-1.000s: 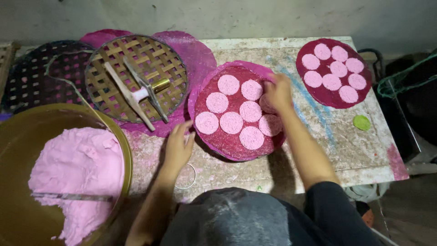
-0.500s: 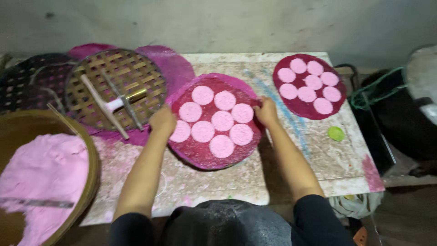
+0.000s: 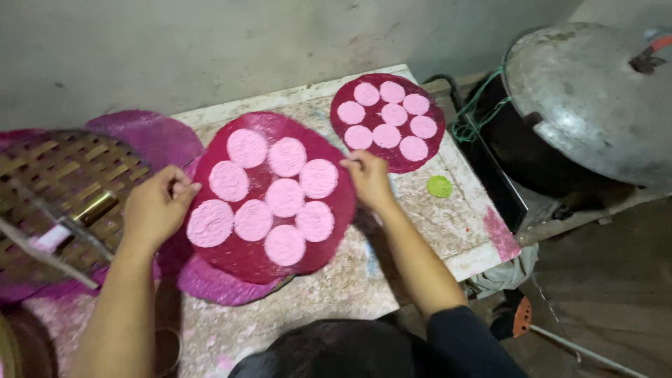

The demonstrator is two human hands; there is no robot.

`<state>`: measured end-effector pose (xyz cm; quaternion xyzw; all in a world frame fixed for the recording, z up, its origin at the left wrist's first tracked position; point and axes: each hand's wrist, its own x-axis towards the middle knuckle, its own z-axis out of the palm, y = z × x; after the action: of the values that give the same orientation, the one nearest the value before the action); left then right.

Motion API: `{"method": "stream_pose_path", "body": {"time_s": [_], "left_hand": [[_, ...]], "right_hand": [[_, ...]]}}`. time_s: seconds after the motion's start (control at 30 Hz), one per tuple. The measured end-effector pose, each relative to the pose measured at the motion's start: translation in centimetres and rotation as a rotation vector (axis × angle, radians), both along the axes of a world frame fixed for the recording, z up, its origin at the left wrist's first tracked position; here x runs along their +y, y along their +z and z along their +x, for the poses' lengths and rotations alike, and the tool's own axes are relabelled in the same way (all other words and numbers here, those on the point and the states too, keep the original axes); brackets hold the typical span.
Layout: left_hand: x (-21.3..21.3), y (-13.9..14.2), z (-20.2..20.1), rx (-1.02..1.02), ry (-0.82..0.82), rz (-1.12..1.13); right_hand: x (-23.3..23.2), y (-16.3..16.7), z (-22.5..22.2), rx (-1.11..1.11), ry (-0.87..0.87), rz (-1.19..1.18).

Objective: The person scoops pink dough from a large bowl into a handheld wooden press, squeezes the press to extrude a round disc onto a tray, and places the formed discs in rows on round trays, repeating the cycle.

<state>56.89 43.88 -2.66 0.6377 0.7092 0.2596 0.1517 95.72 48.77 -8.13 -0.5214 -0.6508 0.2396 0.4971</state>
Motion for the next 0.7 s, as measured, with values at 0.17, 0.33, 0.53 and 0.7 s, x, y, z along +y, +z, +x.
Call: {"method": "stream_pose_path", "body": {"time_s": [0.17,0.33,0.53,0.7], "left_hand": [[7.7,-2.6,9.9,-0.328,-0.325,0.026],[13.9,-8.2,23.3,-0.469,-0.484,0.059],[17.4,-9.4,32.3,-0.329,-0.428,-0.128],[17.0,-9.3,30.5,-0.214,-0.405,0.110]], "right_hand": [[0.5,0.2,14.1,-0.016,-0.231,-0.070],[1.0,-0.2,24.2,-0.251,-0.403,-0.100],[1.7,-1.1,27.6,-0.278,-0.577,-0.144],[1.4,-3.1,25.7,-0.463,-0.675,0.012]]}}
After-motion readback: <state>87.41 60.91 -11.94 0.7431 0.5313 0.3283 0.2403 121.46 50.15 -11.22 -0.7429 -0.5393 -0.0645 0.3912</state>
